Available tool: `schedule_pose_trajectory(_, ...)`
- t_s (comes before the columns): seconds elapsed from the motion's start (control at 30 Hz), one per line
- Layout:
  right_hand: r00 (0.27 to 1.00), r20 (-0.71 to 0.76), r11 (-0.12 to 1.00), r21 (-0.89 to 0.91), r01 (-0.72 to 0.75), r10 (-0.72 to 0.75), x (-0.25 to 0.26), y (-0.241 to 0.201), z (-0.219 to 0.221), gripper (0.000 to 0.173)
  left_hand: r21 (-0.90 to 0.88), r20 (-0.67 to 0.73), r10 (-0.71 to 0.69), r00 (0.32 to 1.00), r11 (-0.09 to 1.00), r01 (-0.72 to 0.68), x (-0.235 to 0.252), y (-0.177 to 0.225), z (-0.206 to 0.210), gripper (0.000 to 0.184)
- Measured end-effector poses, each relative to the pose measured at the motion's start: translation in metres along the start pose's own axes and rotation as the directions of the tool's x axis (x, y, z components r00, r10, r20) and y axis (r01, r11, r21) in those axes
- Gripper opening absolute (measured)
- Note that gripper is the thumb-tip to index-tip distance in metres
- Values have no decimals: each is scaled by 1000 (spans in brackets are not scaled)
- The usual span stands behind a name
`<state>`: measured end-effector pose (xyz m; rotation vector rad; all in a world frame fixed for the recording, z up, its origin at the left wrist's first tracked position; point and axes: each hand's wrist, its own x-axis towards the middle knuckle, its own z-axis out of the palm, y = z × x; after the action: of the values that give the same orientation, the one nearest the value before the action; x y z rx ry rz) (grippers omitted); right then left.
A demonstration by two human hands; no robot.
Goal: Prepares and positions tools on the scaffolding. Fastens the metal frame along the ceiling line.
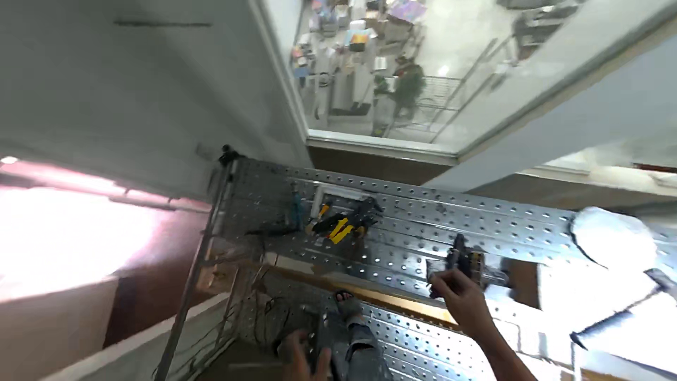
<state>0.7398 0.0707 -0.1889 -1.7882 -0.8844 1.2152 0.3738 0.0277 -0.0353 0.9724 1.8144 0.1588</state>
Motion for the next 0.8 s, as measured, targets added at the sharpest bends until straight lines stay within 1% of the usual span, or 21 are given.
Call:
schedule_pose_trajectory(0.07, 974, 222, 982, 190, -3, -40, -25, -39, 66, 18, -147, -7, 39, 999, 988, -40, -4, 4, -6, 60)
schedule_pose_trajectory(0.1, 945, 323, 973, 229, -19, -58, -39, -59, 96, 19, -201, -10, 90, 996, 975, -90, -5, 2, -11, 53)
schedule_pose_trajectory(0.13, 911, 403, 969, 245, -21, -83, -54, -78, 123, 18, -259, -23, 151, 988, 954, -152, -5, -2, -16, 41)
schedule_pose_trajectory(0.17, 877, 467, 970, 244, -5, -112, -69, -95, 146, 17, -324, -42, 201, 979, 924, -204, -6, -6, -22, 29)
schedule_pose_trajectory(0.2, 846, 516, 971, 240, 12, -138, -84, -111, 165, 16, -372, -66, 215, 974, 901, -224, -8, -8, -29, 25)
schedule_pose_trajectory(0.3, 763, 622, 980, 184, 78, -178, -120, -149, 208, 12, -391, -153, 187, 970, 890, -233, -22, -20, -57, 32)
schedule_pose_trajectory(0.4, 667, 734, 991, 75, 109, -128, -144, -182, 236, 14, -291, -252, 175, 952, 924, -247, -44, -39, -91, 28)
schedule_pose_trajectory(0.43, 648, 749, 986, 45, 160, -139, -149, -193, 246, 15, -246, -268, 171, 948, 940, -238, -53, -43, -106, 27)
schedule_pose_trajectory(0.47, 640, 744, 969, 39, 246, -192, -153, -203, 257, 15, -200, -275, 160, 948, 955, -219, -62, -47, -121, 28)
schedule_pose_trajectory(0.5, 634, 724, 941, 62, 334, -273, -156, -213, 269, 15, -150, -266, 138, 954, 972, -183, -71, -51, -137, 30)
schedule_pose_trajectory(0.57, 620, 675, 894, 135, 428, -399, -164, -242, 298, 14, -88, -217, 93, 972, 990, -114, -89, -58, -169, 32)
schedule_pose_trajectory(0.63, 590, 668, 871, 191, 452, -453, -181, -275, 329, 14, -53, -192, 65, 979, 996, -76, -107, -66, -196, 33)
schedule_pose_trajectory(0.7, 569, 677, 864, 214, 456, -467, -201, -303, 360, 13, -34, -199, 60, 978, 997, -68, -121, -74, -221, 32)
schedule_pose_trajectory(0.77, 545, 688, 853, 217, 476, -479, -219, -320, 386, 14, 8, -195, 70, 978, 998, -70, -133, -83, -243, 33)
schedule_pose_trajectory(0.8, 522, 700, 844, 227, 486, -488, -224, -324, 397, 15, 32, -193, 78, 978, 997, -73, -137, -88, -253, 33)
